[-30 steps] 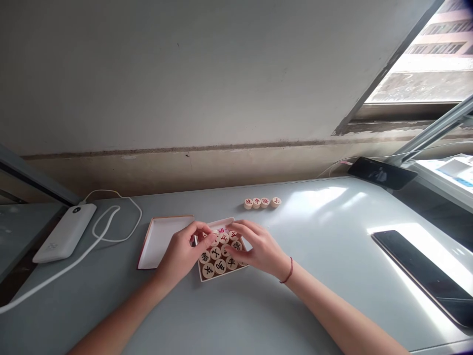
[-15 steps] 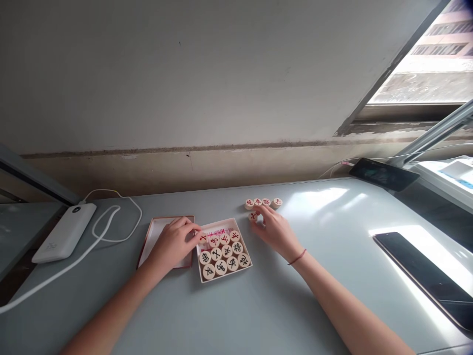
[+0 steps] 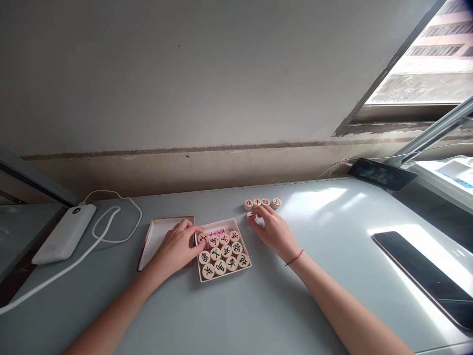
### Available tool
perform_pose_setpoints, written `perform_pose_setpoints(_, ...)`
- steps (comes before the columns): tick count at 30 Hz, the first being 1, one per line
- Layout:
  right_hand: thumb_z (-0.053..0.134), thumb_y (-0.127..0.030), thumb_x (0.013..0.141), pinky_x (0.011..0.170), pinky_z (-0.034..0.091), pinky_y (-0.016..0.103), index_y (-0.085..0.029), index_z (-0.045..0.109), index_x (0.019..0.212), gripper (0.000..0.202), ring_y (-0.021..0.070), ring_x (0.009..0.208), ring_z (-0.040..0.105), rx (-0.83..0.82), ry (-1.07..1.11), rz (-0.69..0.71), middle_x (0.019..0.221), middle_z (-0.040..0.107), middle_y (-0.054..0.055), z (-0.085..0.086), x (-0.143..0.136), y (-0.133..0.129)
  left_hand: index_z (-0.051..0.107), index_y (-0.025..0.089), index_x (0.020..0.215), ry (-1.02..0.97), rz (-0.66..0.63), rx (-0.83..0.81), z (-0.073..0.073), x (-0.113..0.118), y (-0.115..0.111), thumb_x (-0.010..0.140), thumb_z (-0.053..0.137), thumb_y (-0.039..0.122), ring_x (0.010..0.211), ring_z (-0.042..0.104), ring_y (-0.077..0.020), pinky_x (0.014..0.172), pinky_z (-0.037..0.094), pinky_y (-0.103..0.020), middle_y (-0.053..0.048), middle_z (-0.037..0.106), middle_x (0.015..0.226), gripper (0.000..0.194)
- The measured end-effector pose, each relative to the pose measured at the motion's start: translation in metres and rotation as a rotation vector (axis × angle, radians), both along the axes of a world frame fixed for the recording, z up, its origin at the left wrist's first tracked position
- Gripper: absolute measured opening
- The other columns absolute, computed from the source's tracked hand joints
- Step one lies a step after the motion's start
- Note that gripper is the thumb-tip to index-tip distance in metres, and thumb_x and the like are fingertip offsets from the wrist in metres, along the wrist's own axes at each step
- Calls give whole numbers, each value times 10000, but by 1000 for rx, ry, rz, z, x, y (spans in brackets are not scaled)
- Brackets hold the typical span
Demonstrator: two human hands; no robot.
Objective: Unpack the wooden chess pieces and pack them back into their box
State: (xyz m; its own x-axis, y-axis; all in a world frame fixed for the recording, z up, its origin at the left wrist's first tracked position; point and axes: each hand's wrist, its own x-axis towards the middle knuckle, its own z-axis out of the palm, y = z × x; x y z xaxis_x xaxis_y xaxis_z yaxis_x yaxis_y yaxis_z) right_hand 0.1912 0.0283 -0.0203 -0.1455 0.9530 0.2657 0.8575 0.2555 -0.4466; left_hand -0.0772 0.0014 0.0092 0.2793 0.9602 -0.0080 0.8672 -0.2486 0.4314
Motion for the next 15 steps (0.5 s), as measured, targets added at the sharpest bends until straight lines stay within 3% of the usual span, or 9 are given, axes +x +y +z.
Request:
perform_pose_setpoints(6, 434, -269, 918, 565, 445, 271, -215, 563, 879, 145, 151, 639, 573, 116, 149, 116, 899, 619, 69, 12, -10, -8, 614, 243, 821, -122, -9, -11, 7, 0, 3, 837, 544, 368, 1025, 578, -231, 870, 454, -359, -22, 597, 974, 144)
perform_pose_setpoints(12, 566, -274, 883, 586, 488, 246, -212, 584, 986, 122, 124, 661, 579, 100, 465, 462, 881, 654, 52, 31, -39, -38, 618, 250, 872, -378, 11, -78, 26, 16, -12, 849, 576, 430, 792, 594, -158, 722, 461, -255, 28, 636, 819, 186)
perform_pose_setpoints(15, 558, -255, 884, 583, 500, 244, -215, 598, 982, 113, 123, 665, 594, 14, 625, 533, 827, 670, 36, 35, -48, -46, 634, 247, 914, -511, 3, -175, 26, 27, -22, 866, 552, 454, 762, 584, -145, 673, 460, -237, 21, 651, 827, 228)
